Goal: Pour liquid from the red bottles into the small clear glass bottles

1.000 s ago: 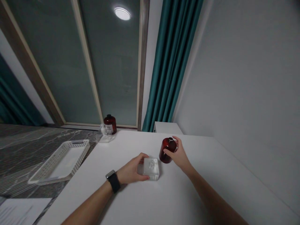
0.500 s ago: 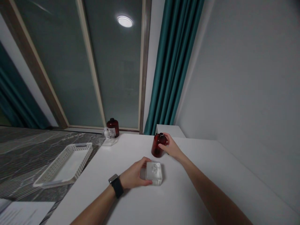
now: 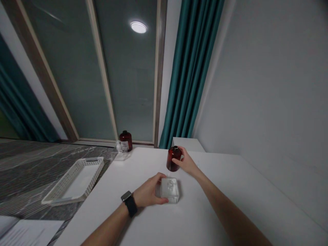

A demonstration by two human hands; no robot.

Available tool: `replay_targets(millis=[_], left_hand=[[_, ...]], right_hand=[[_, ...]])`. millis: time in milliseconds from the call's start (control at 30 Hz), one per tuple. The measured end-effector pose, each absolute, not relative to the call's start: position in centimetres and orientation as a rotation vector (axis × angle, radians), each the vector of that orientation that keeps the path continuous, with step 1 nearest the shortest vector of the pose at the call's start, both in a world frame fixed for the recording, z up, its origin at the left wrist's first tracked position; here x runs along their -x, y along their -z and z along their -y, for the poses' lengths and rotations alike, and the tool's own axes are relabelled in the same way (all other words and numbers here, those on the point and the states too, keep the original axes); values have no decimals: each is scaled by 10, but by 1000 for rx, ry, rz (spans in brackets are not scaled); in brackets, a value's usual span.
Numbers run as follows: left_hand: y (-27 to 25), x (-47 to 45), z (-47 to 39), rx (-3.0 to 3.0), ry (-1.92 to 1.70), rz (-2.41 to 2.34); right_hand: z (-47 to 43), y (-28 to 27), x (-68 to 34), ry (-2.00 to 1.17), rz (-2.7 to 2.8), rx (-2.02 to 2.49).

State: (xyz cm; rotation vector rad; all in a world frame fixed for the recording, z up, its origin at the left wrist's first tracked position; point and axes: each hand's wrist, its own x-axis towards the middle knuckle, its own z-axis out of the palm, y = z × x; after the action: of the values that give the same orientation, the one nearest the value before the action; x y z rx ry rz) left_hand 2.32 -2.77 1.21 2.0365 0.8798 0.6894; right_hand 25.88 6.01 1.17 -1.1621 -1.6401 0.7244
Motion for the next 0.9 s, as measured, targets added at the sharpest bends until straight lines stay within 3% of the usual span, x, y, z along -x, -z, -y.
replay_targets(millis=[900], left_hand=[[-26, -9, 21, -2067, -766, -836]], right_hand=[[-72, -25, -247, -528, 1666, 1184]])
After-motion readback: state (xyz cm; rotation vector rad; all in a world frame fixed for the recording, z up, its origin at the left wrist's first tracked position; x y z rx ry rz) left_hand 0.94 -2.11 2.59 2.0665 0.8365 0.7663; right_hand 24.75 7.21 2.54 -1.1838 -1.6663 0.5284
